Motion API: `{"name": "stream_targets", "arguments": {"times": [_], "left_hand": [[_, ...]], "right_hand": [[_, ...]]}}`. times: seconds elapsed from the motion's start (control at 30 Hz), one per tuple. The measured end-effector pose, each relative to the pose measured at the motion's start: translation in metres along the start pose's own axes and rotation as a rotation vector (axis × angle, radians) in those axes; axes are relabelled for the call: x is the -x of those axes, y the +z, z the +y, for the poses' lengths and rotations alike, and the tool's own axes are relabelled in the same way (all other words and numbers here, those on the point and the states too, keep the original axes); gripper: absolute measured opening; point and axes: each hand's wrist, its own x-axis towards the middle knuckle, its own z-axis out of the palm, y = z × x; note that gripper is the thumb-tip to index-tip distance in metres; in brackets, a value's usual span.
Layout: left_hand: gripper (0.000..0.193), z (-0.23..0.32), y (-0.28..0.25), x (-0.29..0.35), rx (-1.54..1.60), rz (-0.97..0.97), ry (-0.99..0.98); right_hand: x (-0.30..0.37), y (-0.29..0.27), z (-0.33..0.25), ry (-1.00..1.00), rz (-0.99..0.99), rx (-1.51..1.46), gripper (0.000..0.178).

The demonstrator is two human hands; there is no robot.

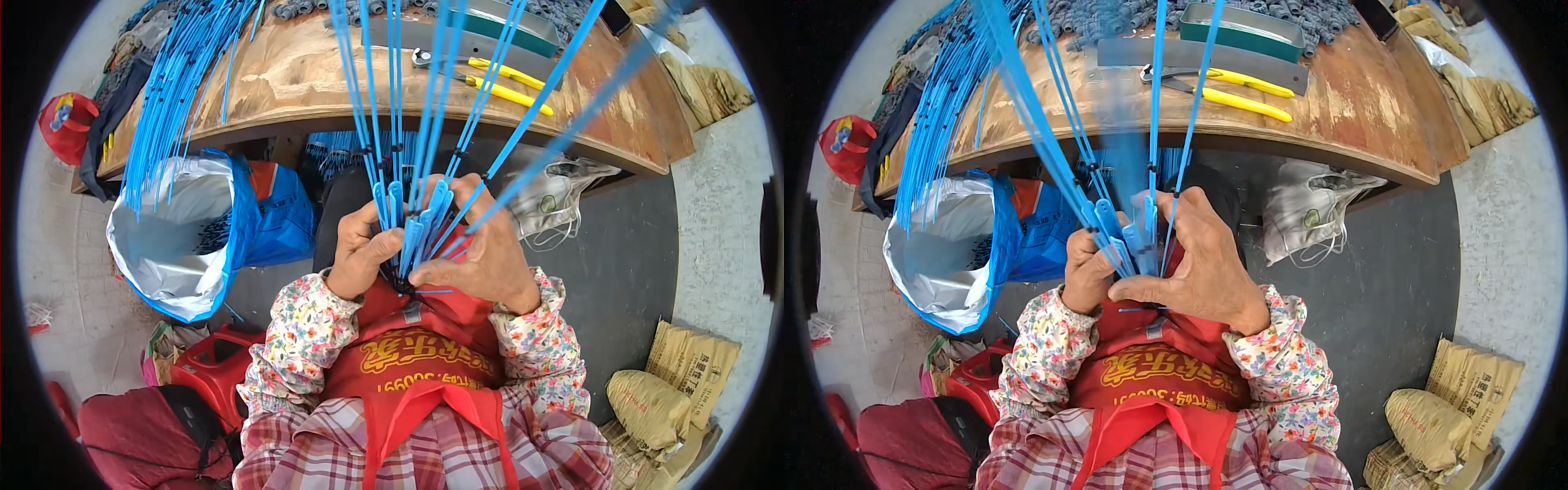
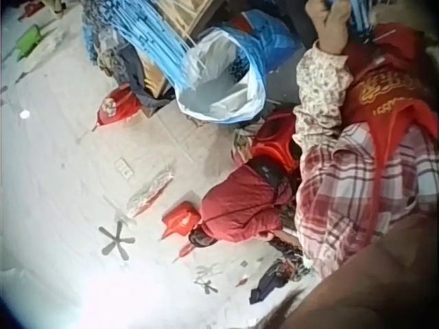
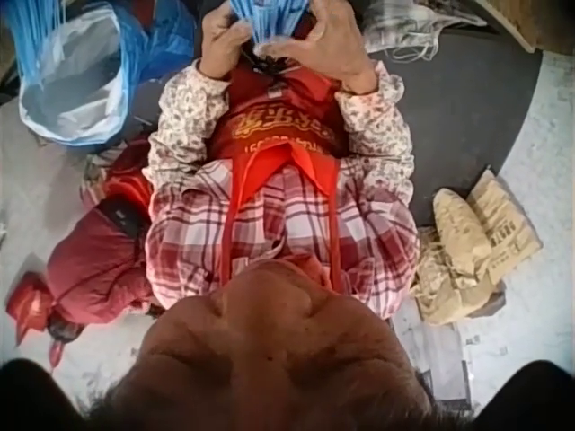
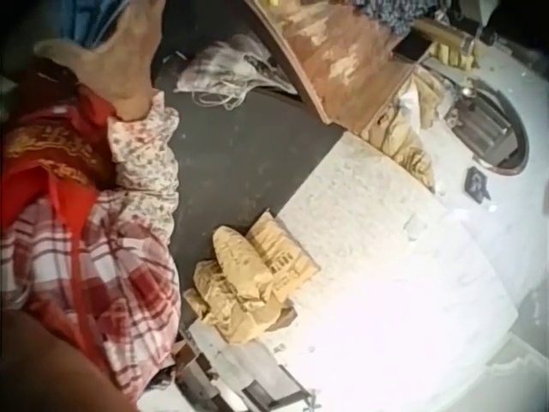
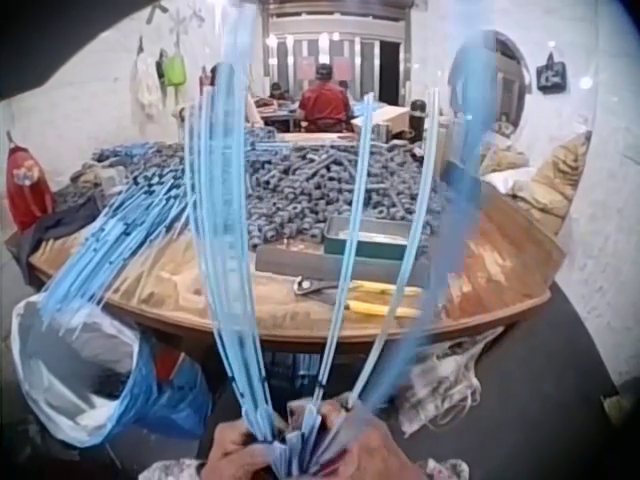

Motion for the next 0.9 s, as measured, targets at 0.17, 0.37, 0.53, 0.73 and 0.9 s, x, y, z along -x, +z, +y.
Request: {"name": "stream_targets", "arguments": {"times": [0.17, 0.37, 0.53, 0.73, 0.9], "left_hand": [[0.029, -0.004, -0.018, -0.006, 0.028, -0.093, 0.173], [0.033, 0.001, -0.035, 0.005, 0.117, 0.081, -0.009], [0.029, -0.022, -0.081, 0.004, 0.637, -0.157, -0.161], [0.028, -0.006, -0.060, -0.005, 0.809, -0.061, -0.132], [0.029, -0.013, -0.065, -0.008, 0.697, -0.359, -0.099]], "right_hand": [[-0.006, 0.008, 0.013, -0.122, -0.008, -0.132, 0.083], [0.001, 0.034, 0.022, 0.152, 0.103, -0.598, 0.098], [0.014, 0.062, 0.032, 0.193, -0.124, -0.879, 0.089], [0.017, 0.071, 0.036, 0.146, -0.371, -0.782, 0.067], [0.012, 0.067, 0.020, 0.332, -0.331, -0.817, 0.042]]}}
